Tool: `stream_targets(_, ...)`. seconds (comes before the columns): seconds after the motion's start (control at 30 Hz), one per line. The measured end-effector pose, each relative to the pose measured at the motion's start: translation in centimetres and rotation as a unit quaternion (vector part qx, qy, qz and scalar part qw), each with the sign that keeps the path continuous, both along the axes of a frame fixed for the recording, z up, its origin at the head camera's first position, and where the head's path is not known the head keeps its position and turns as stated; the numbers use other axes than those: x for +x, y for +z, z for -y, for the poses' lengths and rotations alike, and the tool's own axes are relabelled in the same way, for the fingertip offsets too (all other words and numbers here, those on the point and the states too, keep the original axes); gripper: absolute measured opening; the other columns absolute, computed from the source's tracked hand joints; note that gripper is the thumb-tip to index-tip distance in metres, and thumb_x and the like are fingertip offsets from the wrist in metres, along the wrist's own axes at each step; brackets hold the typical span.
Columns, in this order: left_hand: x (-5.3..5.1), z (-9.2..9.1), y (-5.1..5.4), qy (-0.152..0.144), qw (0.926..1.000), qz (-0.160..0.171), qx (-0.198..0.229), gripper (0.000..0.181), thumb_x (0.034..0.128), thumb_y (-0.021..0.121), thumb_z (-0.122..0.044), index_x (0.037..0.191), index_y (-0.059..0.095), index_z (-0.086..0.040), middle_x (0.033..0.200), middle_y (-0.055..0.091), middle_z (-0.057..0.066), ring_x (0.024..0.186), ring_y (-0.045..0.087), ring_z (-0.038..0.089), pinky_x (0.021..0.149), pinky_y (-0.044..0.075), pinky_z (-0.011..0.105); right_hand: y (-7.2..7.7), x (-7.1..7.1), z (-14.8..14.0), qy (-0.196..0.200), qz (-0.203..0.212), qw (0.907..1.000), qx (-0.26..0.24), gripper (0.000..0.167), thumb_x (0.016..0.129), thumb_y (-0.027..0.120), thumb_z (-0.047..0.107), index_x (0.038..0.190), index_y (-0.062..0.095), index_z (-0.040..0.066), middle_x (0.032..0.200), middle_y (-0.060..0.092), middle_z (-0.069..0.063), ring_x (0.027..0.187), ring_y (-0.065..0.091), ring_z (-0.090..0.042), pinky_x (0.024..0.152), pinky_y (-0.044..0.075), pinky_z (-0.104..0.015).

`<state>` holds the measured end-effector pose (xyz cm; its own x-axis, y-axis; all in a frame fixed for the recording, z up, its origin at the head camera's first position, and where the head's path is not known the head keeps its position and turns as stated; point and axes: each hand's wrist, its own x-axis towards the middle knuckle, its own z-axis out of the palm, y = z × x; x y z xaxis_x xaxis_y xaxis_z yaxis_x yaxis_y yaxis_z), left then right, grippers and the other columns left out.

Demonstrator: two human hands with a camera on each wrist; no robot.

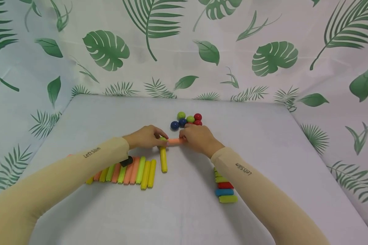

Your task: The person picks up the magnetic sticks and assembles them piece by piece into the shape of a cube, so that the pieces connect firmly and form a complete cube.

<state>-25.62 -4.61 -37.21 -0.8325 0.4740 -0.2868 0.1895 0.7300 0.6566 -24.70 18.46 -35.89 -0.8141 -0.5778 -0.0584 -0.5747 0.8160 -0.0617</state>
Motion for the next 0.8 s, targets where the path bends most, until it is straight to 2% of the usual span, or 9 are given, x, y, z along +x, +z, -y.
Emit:
stream_targets(0.1,0.0,-0.3,0.1,-0.015,0.9993,-0.028,-0.022,0.037,0.0962,0.069,-0.039,0.124,0.073,-0.015,0.117,0.069,0.004,0.104,0.06,0.019,0.094,0.048,0.037,0.1,0.0,0.1,-0.001,-0.003,0.9999,-0.012,0.017,0.09,0.08,0.021,0.106,0.078,0.017,0.097,0.063,0.0,0.082,0.059,-0.017,0.072,0.057,-0.04)
stream_targets(0.2,0.0,-0.5,0.1,-0.024,0.9982,-0.047,-0.031,0.03,0.0964,0.07,-0.033,0.118,0.075,-0.014,0.106,0.071,0.0,0.092,0.061,0.016,0.089,0.049,0.035,0.3,0.1,0.2,0.0,0.003,0.9996,-0.027,0.019,0.089,0.08,0.021,0.108,0.078,0.016,0.099,0.064,0.0,0.085,0.06,-0.017,0.076,0.057,-0.04)
stream_targets(0.33,0.1,-0.6,0.2,-0.033,0.9958,-0.07,-0.049,0.025,0.0963,0.071,-0.029,0.114,0.076,-0.013,0.103,0.07,0.0,0.087,0.06,0.016,0.086,0.049,0.034,0.6,0.0,0.2,-0.005,0.025,0.9989,-0.038,0.023,0.09,0.079,0.018,0.112,0.077,0.014,0.103,0.065,-0.001,0.086,0.061,-0.018,0.076,0.056,-0.04)
stream_targets(0.43,0.3,-0.6,0.3,-0.028,0.9939,-0.083,-0.067,0.026,0.0959,0.071,-0.032,0.114,0.076,-0.014,0.109,0.07,0.0,0.092,0.06,0.017,0.089,0.049,0.035,0.6,-0.4,-0.2,-0.031,0.035,0.9983,-0.034,0.033,0.088,0.077,0.014,0.121,0.074,0.013,0.117,0.065,-0.005,0.092,0.063,-0.021,0.077,0.056,-0.042)
stream_targets(0.53,0.4,-0.4,0.3,-0.02,0.9929,-0.092,-0.073,0.028,0.0958,0.071,-0.033,0.116,0.075,-0.014,0.113,0.071,0.0,0.095,0.061,0.017,0.091,0.049,0.036,0.5,-1.0,-0.8,-0.061,0.034,0.997,-0.032,0.048,0.085,0.071,0.007,0.133,0.067,0.01,0.133,0.059,-0.012,0.104,0.064,-0.028,0.081,0.055,-0.046)
stream_targets(0.63,0.6,-0.2,0.3,-0.01,0.9934,-0.091,-0.068,0.029,0.0957,0.071,-0.033,0.117,0.075,-0.014,0.113,0.071,0.0,0.095,0.061,0.018,0.09,0.049,0.036,0.2,-1.4,-1.4,-0.079,0.032,0.9958,-0.032,0.055,0.086,0.067,0.004,0.14,0.061,0.007,0.143,0.052,-0.016,0.118,0.06,-0.034,0.087,0.053,-0.05)
stream_targets(0.8,0.7,-0.1,0.3,0.003,0.9939,-0.091,-0.062,0.028,0.0958,0.071,-0.032,0.116,0.076,-0.013,0.109,0.071,0.0,0.092,0.06,0.017,0.086,0.048,0.035,0.0,-1.7,-1.9,-0.081,0.021,0.9958,-0.037,0.052,0.087,0.07,0.004,0.139,0.061,0.004,0.142,0.053,-0.021,0.124,0.057,-0.037,0.094,0.051,-0.051)
